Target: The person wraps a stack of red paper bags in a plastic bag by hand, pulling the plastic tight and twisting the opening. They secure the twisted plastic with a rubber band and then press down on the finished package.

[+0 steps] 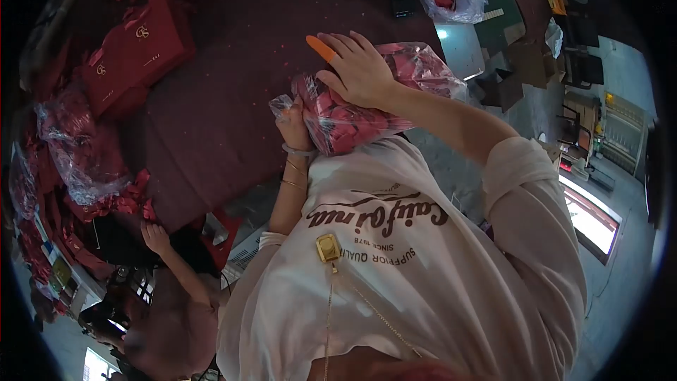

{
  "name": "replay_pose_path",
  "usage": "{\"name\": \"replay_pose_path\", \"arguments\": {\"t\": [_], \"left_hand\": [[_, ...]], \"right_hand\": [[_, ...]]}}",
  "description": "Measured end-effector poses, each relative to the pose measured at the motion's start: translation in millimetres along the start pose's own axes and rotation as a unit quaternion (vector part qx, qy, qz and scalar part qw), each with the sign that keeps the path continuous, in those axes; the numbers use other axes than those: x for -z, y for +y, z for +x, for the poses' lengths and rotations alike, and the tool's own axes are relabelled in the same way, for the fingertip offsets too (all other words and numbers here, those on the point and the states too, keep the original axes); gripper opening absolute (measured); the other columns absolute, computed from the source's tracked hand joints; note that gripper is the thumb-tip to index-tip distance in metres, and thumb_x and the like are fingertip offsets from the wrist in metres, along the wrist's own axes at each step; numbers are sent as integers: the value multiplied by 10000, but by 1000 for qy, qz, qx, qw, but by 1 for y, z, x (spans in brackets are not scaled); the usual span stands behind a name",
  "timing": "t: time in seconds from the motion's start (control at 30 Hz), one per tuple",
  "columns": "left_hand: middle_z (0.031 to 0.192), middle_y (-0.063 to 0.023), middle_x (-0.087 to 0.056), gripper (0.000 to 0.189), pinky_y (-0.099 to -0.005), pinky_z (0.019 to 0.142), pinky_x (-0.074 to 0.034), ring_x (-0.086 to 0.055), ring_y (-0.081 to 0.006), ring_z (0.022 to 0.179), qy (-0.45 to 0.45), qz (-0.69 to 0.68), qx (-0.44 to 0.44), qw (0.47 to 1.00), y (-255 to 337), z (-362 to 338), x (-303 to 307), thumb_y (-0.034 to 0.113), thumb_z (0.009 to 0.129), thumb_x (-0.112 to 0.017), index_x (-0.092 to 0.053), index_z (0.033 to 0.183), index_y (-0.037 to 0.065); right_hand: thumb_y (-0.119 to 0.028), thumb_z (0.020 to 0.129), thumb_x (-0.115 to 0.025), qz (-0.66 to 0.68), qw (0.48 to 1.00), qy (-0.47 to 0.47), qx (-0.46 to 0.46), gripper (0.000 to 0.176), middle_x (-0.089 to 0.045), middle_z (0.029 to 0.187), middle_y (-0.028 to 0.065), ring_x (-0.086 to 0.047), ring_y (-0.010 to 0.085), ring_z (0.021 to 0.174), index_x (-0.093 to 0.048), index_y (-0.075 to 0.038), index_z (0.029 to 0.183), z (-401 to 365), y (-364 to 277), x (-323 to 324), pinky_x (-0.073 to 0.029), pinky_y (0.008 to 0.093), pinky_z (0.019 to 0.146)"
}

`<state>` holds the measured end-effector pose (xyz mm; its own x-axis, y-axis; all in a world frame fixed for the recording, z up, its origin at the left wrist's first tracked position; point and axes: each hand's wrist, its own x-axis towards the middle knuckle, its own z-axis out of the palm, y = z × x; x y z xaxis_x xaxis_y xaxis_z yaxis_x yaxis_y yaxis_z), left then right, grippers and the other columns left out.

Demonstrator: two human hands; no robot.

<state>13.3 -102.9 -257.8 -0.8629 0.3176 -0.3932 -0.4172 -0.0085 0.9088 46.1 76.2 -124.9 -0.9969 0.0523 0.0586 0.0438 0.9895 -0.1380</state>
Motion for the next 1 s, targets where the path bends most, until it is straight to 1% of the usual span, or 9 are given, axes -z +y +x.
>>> {"name": "replay_pose_path", "arguments": {"t": [0.2,0.53,0.6,0.63,0.67,0.7,0.77,0.83,1.0], "left_hand": [[577,9,-448,290,-308,481,-311,-415,-96,559,-8,-28,5,1000,3,-2,-11,165,833,-556,-461,606,11],[590,25,-453,291,-301,488,-312,-411,-88,564,-6,-62,8,998,7,-10,-16,174,831,-563,-466,610,11],[607,18,-459,275,-288,511,-316,-408,-94,573,5,-60,-2,998,12,-10,-16,167,825,-562,-471,619,10],[616,15,-462,267,-282,523,-317,-406,-97,578,10,-59,-6,998,16,-9,-18,164,822,-562,-473,623,10],[633,11,-462,241,-287,529,-322,-405,-100,591,54,-123,264,955,39,-1,-16,154,824,-552,-489,647,2],[633,11,-462,241,-287,529,-322,-405,-100,591,51,-122,265,955,27,-1,-14,154,824,-552,-489,647,2],[637,6,-491,226,-295,523,-334,-433,-104,584,-8,-50,-8,999,2,-8,-11,137,849,-526,-518,678,-11],[637,6,-493,227,-295,523,-335,-435,-104,584,-12,-36,-7,999,-1,-5,-12,137,850,-527,-518,678,-11],[638,4,-501,227,-295,523,-339,-442,-105,584,-26,9,-14,1000,12,-6,-15,133,853,-528,-520,679,-12]], "right_hand": [[-422,907,-407,37,999,8,-2,579,-450,1313,163,-445,305,1173,-421,16,1285,6,-2,0,-288,414,1028],[-425,913,-397,49,998,-20,-23,583,-382,1369,155,-378,306,1245,-339,-53,1358,4,2,7,-227,433,1074],[-414,922,-382,225,972,5,-59,574,-320,1413,153,-332,306,1283,-331,-49,1363,4,4,15,-200,436,1085],[-414,922,-382,222,973,10,-63,574,-320,1413,153,-332,306,1283,-331,-49,1363,2,7,22,-200,436,1085],[-414,922,-378,191,978,30,-75,575,-293,1430,146,-310,305,1299,-329,-51,1366,-1,11,30,-189,439,1089],[-414,923,-374,160,982,50,-87,575,-267,1446,139,-289,303,1314,-326,-53,1368,-5,16,37,-177,442,1092],[-399,916,-394,91,990,57,-91,569,-299,1435,126,-292,296,1316,-340,-53,1363,-21,27,35,-172,443,1094],[-387,908,-410,42,994,-2,-100,564,-336,1416,125,-313,294,1305,-353,-55,1360,-34,33,19,-171,444,1095],[-400,904,-411,43,994,9,-102,571,-362,1391,148,-353,296,1272,-372,-35,1341,-33,37,11,-206,449,1082]]}}
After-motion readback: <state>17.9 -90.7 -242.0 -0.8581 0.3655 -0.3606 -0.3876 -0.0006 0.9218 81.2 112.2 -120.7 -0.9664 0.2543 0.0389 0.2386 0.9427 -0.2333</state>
